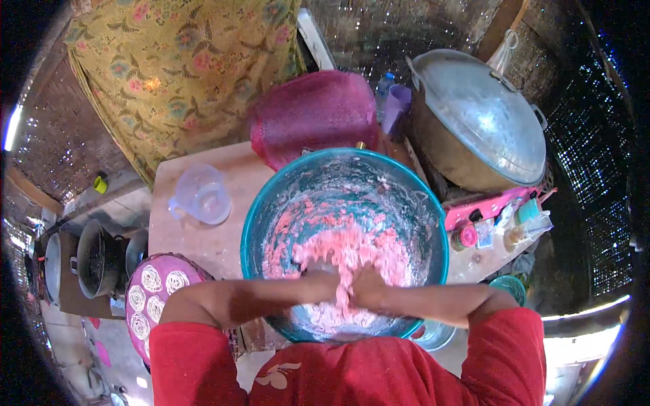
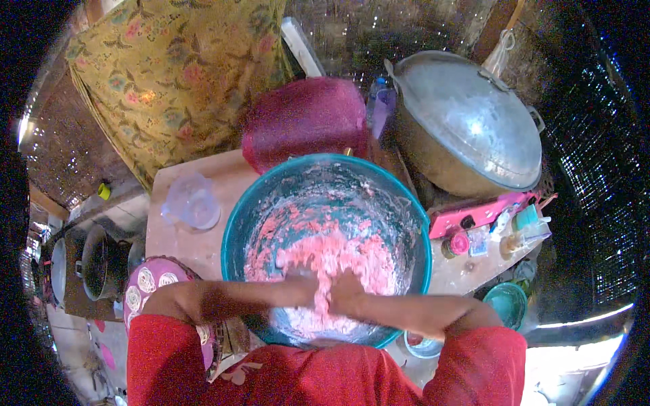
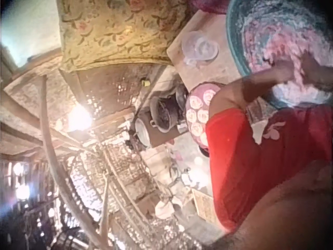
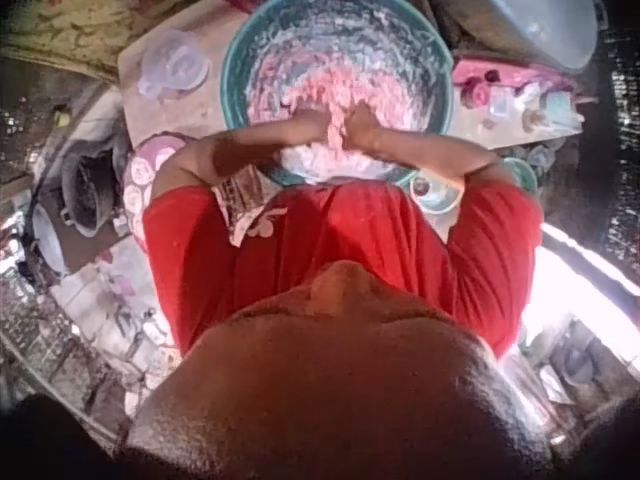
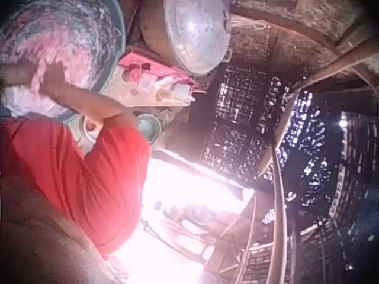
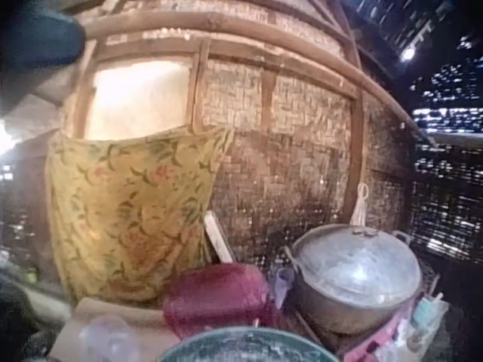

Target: The person kneads a pink dough mixture by hand in a large basin, repeatedly folding and pressing the mixture to incorporate white powder.

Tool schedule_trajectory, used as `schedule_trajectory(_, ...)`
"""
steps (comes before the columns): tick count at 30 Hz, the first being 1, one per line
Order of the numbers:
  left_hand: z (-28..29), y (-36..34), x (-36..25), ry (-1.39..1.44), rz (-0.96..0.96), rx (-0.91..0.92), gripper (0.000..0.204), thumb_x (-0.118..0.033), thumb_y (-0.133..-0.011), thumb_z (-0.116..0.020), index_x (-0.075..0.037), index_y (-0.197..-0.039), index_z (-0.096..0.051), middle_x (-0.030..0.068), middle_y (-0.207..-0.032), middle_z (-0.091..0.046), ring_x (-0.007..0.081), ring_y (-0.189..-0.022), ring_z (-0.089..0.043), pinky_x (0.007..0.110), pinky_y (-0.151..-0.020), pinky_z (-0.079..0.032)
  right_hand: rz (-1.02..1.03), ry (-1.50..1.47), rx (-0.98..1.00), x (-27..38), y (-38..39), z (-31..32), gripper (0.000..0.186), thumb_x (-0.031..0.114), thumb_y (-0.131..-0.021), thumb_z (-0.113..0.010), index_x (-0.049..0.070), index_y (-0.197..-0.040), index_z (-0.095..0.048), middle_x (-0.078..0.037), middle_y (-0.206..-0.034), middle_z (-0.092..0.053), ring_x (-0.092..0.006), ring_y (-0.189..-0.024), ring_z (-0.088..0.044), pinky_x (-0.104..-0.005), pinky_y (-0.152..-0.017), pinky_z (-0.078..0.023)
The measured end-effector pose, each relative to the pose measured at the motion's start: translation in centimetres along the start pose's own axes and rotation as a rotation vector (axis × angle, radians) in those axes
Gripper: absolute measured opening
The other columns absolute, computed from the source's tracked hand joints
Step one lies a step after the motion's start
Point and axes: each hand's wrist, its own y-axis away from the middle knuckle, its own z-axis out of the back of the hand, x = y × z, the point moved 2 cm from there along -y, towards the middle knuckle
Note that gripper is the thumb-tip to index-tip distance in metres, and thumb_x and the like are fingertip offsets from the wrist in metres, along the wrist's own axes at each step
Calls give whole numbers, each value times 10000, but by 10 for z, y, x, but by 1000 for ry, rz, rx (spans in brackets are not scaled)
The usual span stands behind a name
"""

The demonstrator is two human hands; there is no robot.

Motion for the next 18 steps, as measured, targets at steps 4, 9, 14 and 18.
schedule_trajectory(4, 28, -31, 28, -174, 83, -249, 268, -153, -528, -666, -25, -762, -636, 169, -843, -591, 318, -845, -563, 426, -691, -468, -91, -46, -232, -33, -67, -44, 550, 463, -619, -615, -45, -828, -592, -164, -881, -562, -302, -855, -509, -396, -773, -401)
schedule_trajectory(9, 63, -44, 56, 115, 132, -480, 315, -277, -660, -578, -34, -860, -582, 187, -873, -595, 341, -805, -583, 421, -659, -469, -253, -545, -630, -75, -94, -21, 346, 278, -617, -631, -5, -812, -587, -194, -783, -575, -348, -793, -552, -424, -696, -439)
schedule_trajectory(14, 50, -48, 72, 117, 57, -577, 274, -250, -681, -549, -29, -842, -570, 198, -810, -597, 348, -739, -593, 440, -615, -468, -159, -690, -660, -72, -77, 2, 319, 191, -602, -637, 17, -862, -572, -224, -820, -581, -348, -796, -565, -423, -697, -444)
schedule_trajectory(18, 61, -26, 60, 105, 35, -457, 206, -114, -661, -560, -1, -830, -526, 225, -876, -562, 367, -815, -563, 454, -659, -445, 28, -505, -449, -84, -67, -5, 178, 165, -639, -638, 51, -776, -623, -170, -774, -605, -276, -745, -588, -371, -662, -458)
